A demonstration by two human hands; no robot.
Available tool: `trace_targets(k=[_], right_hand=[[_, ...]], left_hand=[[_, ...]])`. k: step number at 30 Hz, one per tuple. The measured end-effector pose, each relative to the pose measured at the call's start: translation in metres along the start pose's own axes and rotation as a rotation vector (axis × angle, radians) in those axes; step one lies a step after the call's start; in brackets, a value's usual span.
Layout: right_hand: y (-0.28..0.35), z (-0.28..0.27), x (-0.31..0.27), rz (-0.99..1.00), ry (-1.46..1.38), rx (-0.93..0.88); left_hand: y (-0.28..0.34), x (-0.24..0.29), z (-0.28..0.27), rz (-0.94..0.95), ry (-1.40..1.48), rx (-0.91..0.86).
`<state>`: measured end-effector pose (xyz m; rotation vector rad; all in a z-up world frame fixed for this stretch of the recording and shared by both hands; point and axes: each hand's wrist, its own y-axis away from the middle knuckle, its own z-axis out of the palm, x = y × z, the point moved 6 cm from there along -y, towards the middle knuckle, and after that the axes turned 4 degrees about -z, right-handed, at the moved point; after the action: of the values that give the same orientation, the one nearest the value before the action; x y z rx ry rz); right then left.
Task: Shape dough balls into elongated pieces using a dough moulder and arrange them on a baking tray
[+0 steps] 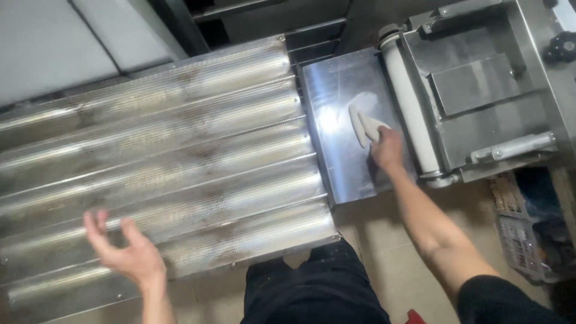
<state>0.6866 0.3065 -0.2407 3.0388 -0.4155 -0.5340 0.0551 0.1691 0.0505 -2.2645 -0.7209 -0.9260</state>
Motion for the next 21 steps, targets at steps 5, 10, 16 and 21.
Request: trace_targets(k=[5,10,16,21], right_hand=[[-0.011,-0.013,-0.015,0.005,-0.213,0.019],[-0.032,-0.064,-0.007,0.337,-0.576,-0.205],[-0.022,-0.195,-0.149,0.237,-1.254,-0.472],[-0.019,-0.229,-0.295,-0.112,-0.945,-0.608]], left_hand=[[0.035,0.132,0.124,0.060,0.224,-0.357],[0.094,0.184,0.254,-0.201,0.462,-0.890],[0.081,0.254,0.292,-0.610,0.494,-1.279],[0.016,0.177,0.308,-0.668,0.885,-1.286]])
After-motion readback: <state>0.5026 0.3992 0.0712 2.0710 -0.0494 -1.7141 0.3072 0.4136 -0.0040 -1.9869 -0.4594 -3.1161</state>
